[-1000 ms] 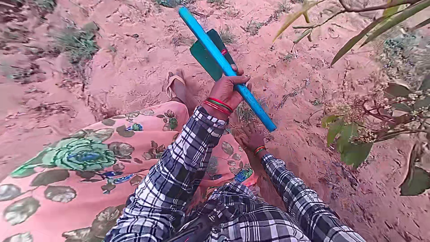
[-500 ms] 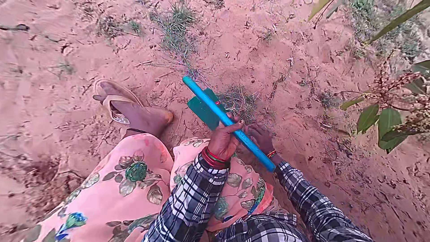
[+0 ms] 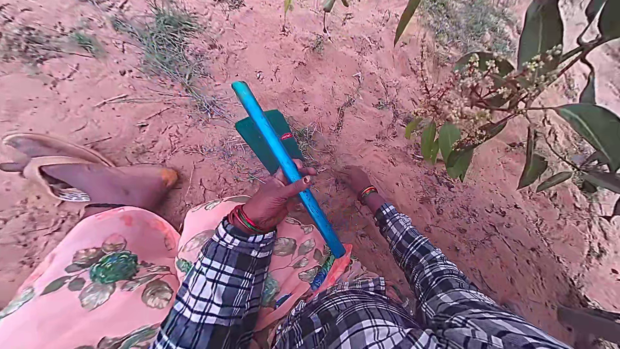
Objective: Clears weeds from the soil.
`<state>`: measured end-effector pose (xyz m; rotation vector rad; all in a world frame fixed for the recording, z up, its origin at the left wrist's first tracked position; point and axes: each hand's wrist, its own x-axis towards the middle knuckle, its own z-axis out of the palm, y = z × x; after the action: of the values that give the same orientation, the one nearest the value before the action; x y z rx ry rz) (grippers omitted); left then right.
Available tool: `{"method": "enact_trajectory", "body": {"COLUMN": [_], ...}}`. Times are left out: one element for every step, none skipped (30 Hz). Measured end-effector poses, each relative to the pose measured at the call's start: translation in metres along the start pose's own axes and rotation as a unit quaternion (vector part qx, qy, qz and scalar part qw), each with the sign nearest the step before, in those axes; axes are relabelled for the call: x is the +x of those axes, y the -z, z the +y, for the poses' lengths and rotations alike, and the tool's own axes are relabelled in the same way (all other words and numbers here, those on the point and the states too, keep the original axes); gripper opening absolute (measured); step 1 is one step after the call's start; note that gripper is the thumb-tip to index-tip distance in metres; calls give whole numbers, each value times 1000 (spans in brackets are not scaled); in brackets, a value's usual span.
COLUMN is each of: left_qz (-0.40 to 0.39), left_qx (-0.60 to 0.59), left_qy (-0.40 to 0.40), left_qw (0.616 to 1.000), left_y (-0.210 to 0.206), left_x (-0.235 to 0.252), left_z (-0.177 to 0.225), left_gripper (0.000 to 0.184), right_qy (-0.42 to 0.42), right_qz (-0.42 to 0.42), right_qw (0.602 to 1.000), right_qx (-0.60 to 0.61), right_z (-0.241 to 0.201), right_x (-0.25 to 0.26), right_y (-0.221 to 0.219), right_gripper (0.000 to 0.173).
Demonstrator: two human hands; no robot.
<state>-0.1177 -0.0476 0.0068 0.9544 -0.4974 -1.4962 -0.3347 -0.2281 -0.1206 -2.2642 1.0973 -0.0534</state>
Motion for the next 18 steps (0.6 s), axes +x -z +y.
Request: {"method": "enact_trajectory", "body": {"left_qz": [-18, -34, -48, -58, -62, -59, -56, -65, -80, -93, -101, -96, -80, -52, -15, 17, 36, 52], "left_qx": [8, 15, 21, 31, 44, 63, 90, 136, 201, 267, 321, 359, 380, 382, 369, 343, 317, 301], "left_qy": [9, 13, 17, 23, 35, 55, 79, 101, 113, 119, 128, 134, 139, 142, 138, 122, 100, 84], "left_qw": [1000, 999, 999, 998, 996, 995, 991, 983, 970, 952, 933, 919, 911, 912, 919, 931, 942, 949], "left_y": [-4, -11, -18, -27, -37, -47, -56, -61, -63, -61, -57, -53, -50, -46, -42, -38, -33, -34], "left_x": [1, 2, 5, 7, 10, 14, 18, 24, 30, 35, 37, 36, 33, 30, 25, 20, 15, 7], "left_z": [-2, -5, -8, -13, -19, -26, -35, -44, -52, -58, -60, -57, -52, -45, -39, -32, -24, -13], "left_gripper": [23, 26, 29, 31, 34, 37, 40, 45, 50, 51, 50, 49, 56, 63, 65, 64, 60, 55], "right_qy": [-12, -24, -29, -33, -38, -37, -36, -52, -74, -110, -151, -183, -205, -220, -231, -237, -238, -236], "right_qz": [10, 17, 24, 18, -6, -52, -114, -172, -220, -240, -233, -214, -196, -169, -137, -105, -80, -54], "right_qw": [1000, 999, 997, 988, 962, 918, 862, 815, 794, 801, 824, 855, 885, 906, 915, 917, 915, 908], "right_qx": [6, 26, 71, 153, 270, 392, 492, 550, 562, 537, 494, 436, 371, 320, 300, 302, 317, 343], "right_z": [4, 7, 6, 1, -8, -17, -27, -37, -46, -52, -53, -51, -45, -39, -35, -32, -32, -33], "right_x": [-8, -16, -25, -37, -51, -68, -85, -99, -109, -116, -119, -119, -118, -117, -116, -114, -109, -106], "right_y": [5, 12, 21, 30, 40, 50, 58, 65, 72, 75, 70, 60, 48, 38, 31, 30, 34, 42], "right_gripper": [33, 35, 36, 38, 40, 47, 60, 75, 76, 69, 59, 49, 42, 36, 31, 28, 26, 25]}}
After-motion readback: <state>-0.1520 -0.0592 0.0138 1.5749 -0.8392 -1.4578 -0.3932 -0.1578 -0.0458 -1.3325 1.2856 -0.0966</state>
